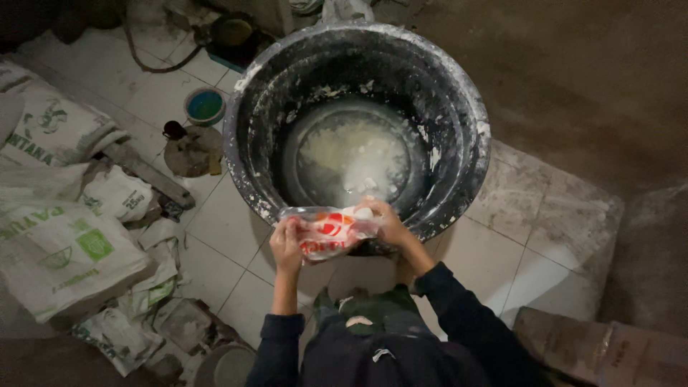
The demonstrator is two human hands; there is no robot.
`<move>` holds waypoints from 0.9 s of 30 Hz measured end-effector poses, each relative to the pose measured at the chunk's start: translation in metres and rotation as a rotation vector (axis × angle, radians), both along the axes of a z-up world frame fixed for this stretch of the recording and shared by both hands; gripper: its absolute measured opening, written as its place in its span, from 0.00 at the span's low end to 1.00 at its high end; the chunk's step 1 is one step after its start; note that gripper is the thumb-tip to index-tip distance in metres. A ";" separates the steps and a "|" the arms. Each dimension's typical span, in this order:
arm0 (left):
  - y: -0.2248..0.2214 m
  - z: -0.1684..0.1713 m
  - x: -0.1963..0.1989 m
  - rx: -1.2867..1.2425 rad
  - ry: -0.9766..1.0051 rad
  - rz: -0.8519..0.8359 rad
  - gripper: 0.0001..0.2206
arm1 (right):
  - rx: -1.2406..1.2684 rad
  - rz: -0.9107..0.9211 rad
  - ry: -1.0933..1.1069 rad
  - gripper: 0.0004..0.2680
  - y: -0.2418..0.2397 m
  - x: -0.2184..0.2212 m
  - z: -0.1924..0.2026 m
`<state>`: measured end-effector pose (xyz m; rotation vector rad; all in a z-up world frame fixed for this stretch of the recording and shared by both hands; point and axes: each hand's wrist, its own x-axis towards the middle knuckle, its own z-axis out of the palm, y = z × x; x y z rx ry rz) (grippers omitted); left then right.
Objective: The person adds white powder from small bags into a large tub of water and mixes it by hand.
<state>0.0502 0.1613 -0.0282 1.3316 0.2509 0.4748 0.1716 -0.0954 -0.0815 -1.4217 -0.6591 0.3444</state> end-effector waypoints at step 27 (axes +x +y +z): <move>0.040 0.013 0.007 -0.100 0.300 -0.143 0.07 | -0.180 0.052 0.539 0.11 0.027 0.037 0.051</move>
